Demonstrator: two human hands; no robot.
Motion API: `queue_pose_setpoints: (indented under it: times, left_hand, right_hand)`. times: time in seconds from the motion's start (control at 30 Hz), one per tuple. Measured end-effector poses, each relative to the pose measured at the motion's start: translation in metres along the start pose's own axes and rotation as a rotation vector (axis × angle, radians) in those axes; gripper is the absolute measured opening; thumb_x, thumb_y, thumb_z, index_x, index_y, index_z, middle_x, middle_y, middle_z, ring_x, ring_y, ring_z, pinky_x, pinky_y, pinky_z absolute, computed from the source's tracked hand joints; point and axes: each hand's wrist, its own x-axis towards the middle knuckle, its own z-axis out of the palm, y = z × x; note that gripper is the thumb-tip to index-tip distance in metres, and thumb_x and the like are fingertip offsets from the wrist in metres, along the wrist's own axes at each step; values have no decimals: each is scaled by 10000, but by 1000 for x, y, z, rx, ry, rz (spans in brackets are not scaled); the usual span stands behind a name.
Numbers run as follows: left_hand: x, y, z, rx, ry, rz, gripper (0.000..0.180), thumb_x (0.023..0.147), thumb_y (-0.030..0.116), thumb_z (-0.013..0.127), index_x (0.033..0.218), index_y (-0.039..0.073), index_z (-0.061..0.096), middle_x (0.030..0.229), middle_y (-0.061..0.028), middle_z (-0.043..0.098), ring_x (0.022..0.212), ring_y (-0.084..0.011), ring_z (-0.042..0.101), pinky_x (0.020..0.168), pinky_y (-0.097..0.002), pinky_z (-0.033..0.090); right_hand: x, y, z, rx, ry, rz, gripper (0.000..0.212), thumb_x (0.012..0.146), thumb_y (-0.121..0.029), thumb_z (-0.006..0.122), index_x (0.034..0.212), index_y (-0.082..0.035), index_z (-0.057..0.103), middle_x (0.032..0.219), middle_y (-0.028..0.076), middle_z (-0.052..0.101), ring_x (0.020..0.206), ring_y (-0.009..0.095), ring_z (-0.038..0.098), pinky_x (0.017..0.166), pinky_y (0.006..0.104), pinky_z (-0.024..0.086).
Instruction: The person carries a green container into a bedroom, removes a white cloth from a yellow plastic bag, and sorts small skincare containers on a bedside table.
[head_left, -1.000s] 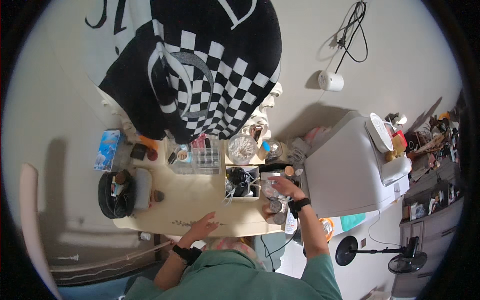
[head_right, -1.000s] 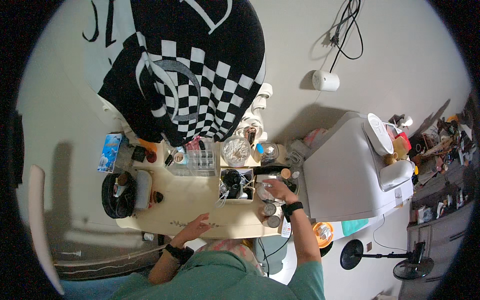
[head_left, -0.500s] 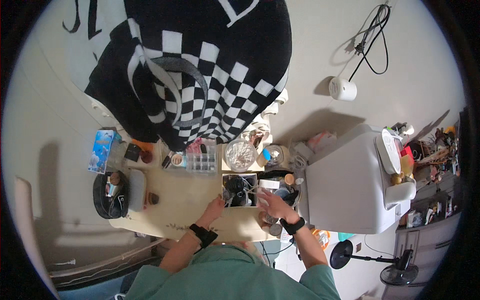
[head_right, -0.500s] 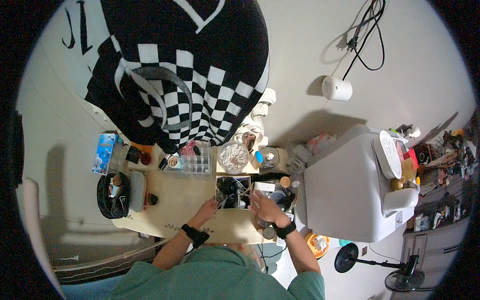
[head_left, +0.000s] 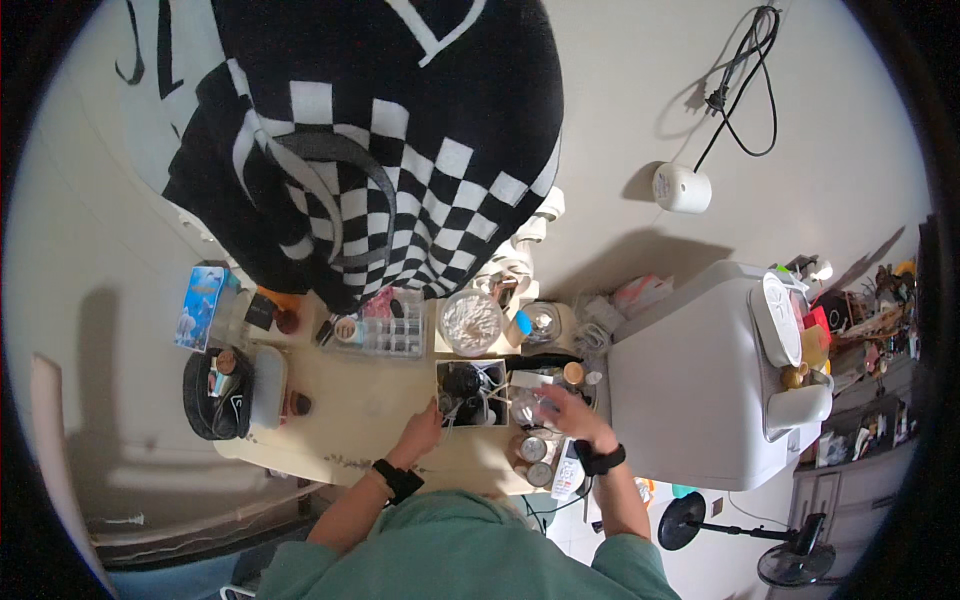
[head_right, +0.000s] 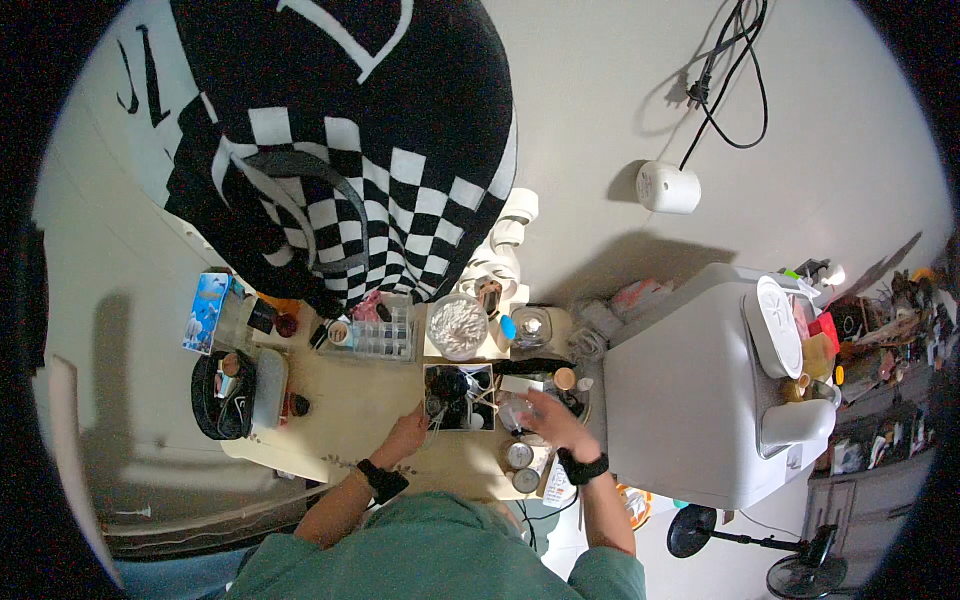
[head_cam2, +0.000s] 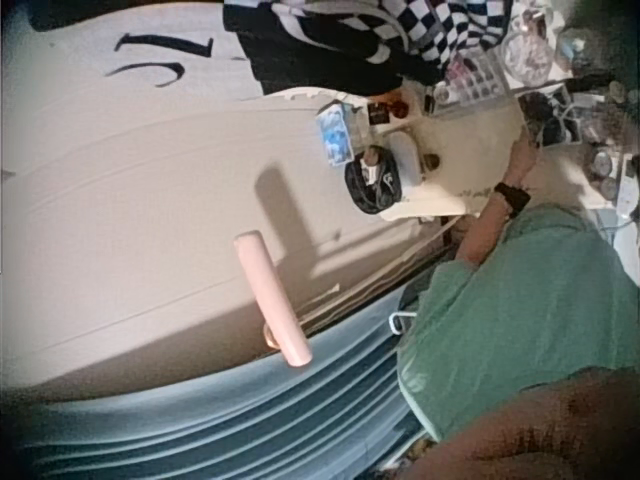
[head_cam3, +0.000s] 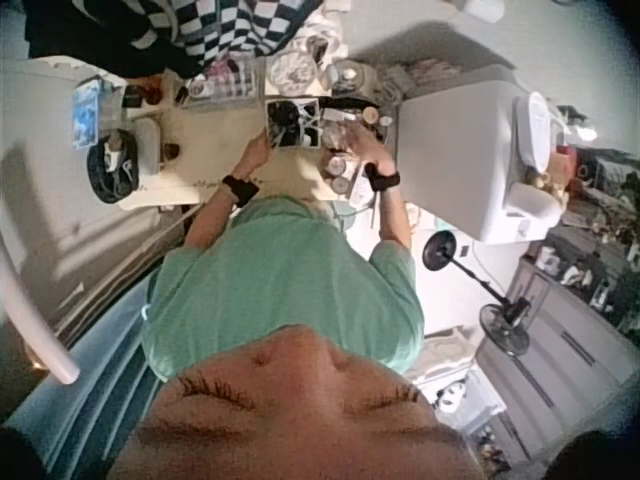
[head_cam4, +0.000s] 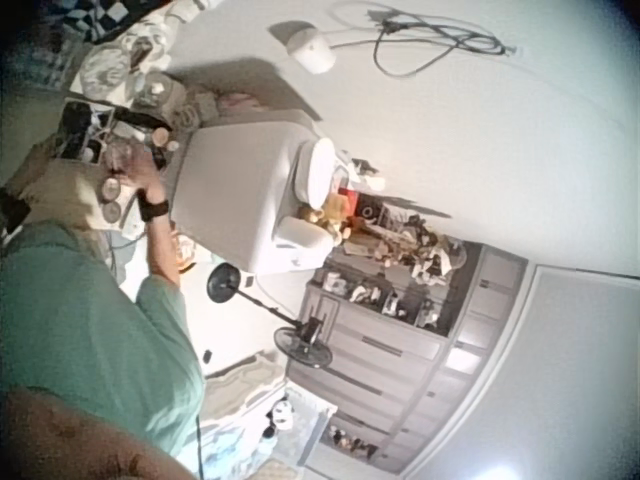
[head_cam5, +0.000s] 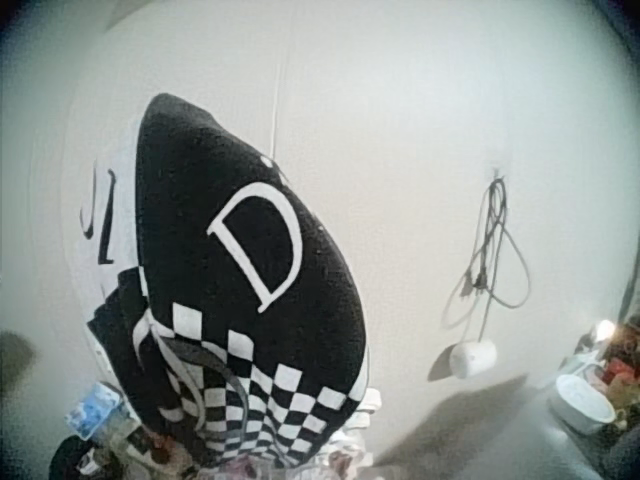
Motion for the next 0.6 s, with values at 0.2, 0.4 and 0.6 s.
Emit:
queue_pose_setpoints:
  times: [0.2,0.4,0.6]
  left_hand:
    - [0,-30,9,61,42,83,462,922,197,374,1309,-48,315,837,-292,590,722,-426,567,660,-475,455]
    - [1,-7,-10,-42,1,-52,468,948,230,349,1333,-30,289,885,-265,597,763,-391,581,663,-449,461]
    - [0,-8,-7,-31,28,-74,492,943,235,366,1355,-14,267,930,-253,599,816,-372,589,678,-435,455]
  right_hand:
    - [52,7,-44,30,182,90,402,836,-203,582,1190,-36,490,1101,211,552,1017,363,524,848,385,425]
    - [105,9,-4,-4,329,-8,450,785,-187,619,1147,7,436,793,215,600,727,393,578,628,451,456]
    - [140,-2,24,-49,446,105,371,801,-232,591,1044,6,443,715,227,591,708,406,582,608,476,464]
